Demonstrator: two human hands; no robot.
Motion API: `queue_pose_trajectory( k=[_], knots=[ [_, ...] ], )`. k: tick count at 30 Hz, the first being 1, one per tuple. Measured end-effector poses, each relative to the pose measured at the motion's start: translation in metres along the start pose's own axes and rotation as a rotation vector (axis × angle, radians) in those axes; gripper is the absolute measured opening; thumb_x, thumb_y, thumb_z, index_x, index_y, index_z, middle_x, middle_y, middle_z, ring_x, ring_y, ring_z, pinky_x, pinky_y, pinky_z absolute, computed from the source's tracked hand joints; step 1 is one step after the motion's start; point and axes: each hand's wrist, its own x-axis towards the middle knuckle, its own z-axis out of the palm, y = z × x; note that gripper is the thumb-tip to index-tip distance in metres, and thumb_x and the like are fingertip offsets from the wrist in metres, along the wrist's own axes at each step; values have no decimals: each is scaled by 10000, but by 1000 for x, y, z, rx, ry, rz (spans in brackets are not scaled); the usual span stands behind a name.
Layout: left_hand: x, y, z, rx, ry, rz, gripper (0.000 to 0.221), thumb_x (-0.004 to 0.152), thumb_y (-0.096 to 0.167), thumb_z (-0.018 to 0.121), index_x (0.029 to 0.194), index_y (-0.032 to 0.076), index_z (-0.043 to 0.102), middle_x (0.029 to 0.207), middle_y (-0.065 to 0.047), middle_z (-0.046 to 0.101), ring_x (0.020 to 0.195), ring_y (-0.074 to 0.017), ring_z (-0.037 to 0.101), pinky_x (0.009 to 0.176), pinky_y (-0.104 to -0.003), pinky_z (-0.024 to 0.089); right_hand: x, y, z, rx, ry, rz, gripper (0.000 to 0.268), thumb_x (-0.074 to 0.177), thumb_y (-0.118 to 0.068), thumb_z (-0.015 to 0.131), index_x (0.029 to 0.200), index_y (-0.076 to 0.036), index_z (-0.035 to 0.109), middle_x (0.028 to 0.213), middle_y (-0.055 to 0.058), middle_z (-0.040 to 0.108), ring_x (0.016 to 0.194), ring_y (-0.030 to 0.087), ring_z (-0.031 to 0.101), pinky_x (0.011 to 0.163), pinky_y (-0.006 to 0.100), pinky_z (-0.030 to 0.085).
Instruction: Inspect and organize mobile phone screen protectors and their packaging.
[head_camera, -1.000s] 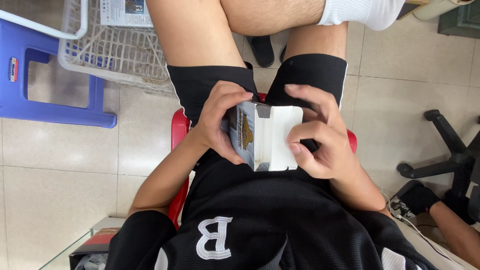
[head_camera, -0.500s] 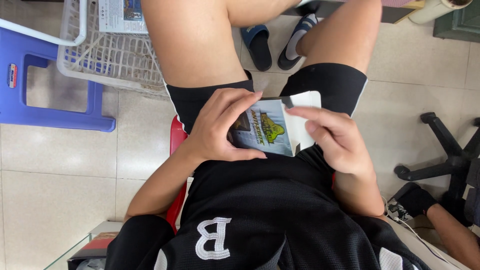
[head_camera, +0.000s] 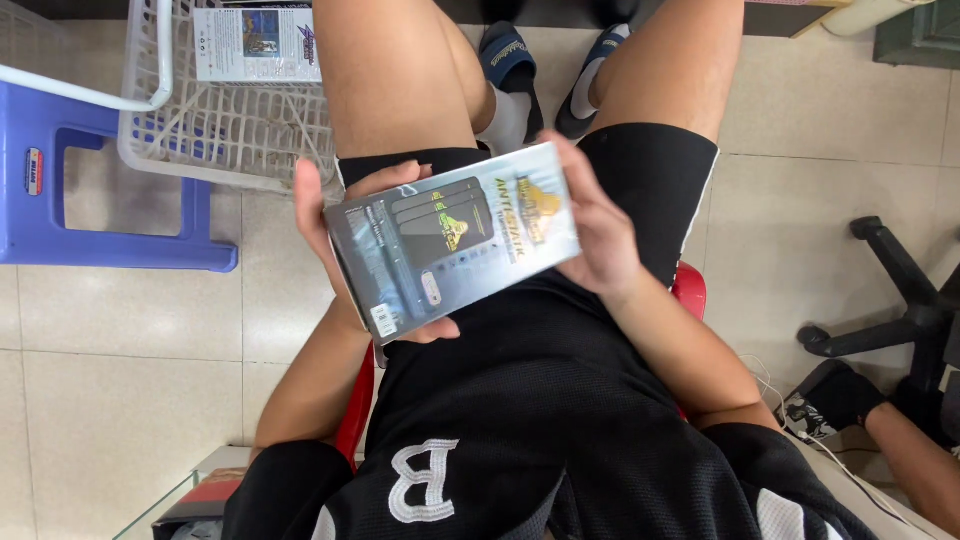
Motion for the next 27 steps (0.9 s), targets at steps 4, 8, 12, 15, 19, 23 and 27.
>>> queue_pose_trajectory(
  k=[4, 8, 12, 15, 19, 23, 27],
  knots=[
    [4, 19, 4, 136, 18, 61, 1353, 701, 520, 874, 1676, 215, -12, 1443, -172, 531, 1346, -229, 588, 1095, -361, 507, 13, 37, -32, 304, -261, 286, 667, 1135, -495, 386, 1655, -113, 215, 1487, 183, 551, 1266, 327, 646, 898, 412, 594],
    [6, 44, 3, 65, 9, 140, 1254, 608, 589, 913, 1566, 187, 210, 1329, -193, 582, 1292, -294, 643, 1034, -473, 566, 18, 41, -21, 374, -283, 382, 806, 1065, -597, 443, 1655, -111, 185, 1433, 188, 572, 1284, 306, 641, 973, 413, 595],
    [-4, 48, -11, -216, 139, 153, 1173, 620, 410, 960, 1539, 211, 258, 1349, -188, 608, 1248, -299, 643, 1009, -482, 592, 16, 55, -66, 178, -233, 330, 767, 960, -309, 695, 1586, -65, 325, 1371, 141, 616, 1230, 257, 663, 1002, 419, 589],
    [-5, 20, -35, -341, 236, 18, 1172, 636, 303, 967, 1586, 240, 284, 1396, -162, 615, 1271, -277, 609, 1082, -480, 550, 10, 50, -100, 95, -113, 240, 583, 939, -120, 772, 1439, 3, 497, 1285, 158, 677, 1145, 266, 704, 973, 431, 593],
    [17, -23, -47, -580, 361, 152, 1130, 685, 468, 902, 1550, 98, 274, 1413, -206, 585, 1291, -291, 600, 1152, -487, 508, 10, 5, -108, -70, 25, 42, 398, 919, -25, 768, 1288, 29, 631, 1196, 166, 720, 1072, 267, 732, 978, 432, 607],
    [8, -38, -50, -762, 356, -8, 899, 829, 413, 722, 1584, 140, 317, 1424, -171, 570, 1310, -302, 599, 1069, -463, 542, 6, -15, -98, -52, 52, -24, 395, 931, -32, 745, 1304, 29, 628, 1211, 168, 713, 1095, 270, 729, 985, 425, 608],
    [-1, -55, -51, -801, 407, -135, 819, 893, 530, 615, 1531, 65, 400, 1415, -168, 557, 1302, -293, 545, 1166, -434, 495, 12, -19, -91, -16, 30, -43, 414, 945, -56, 719, 1334, 43, 615, 1228, 172, 710, 1123, 279, 722, 984, 417, 601]
  ],
)
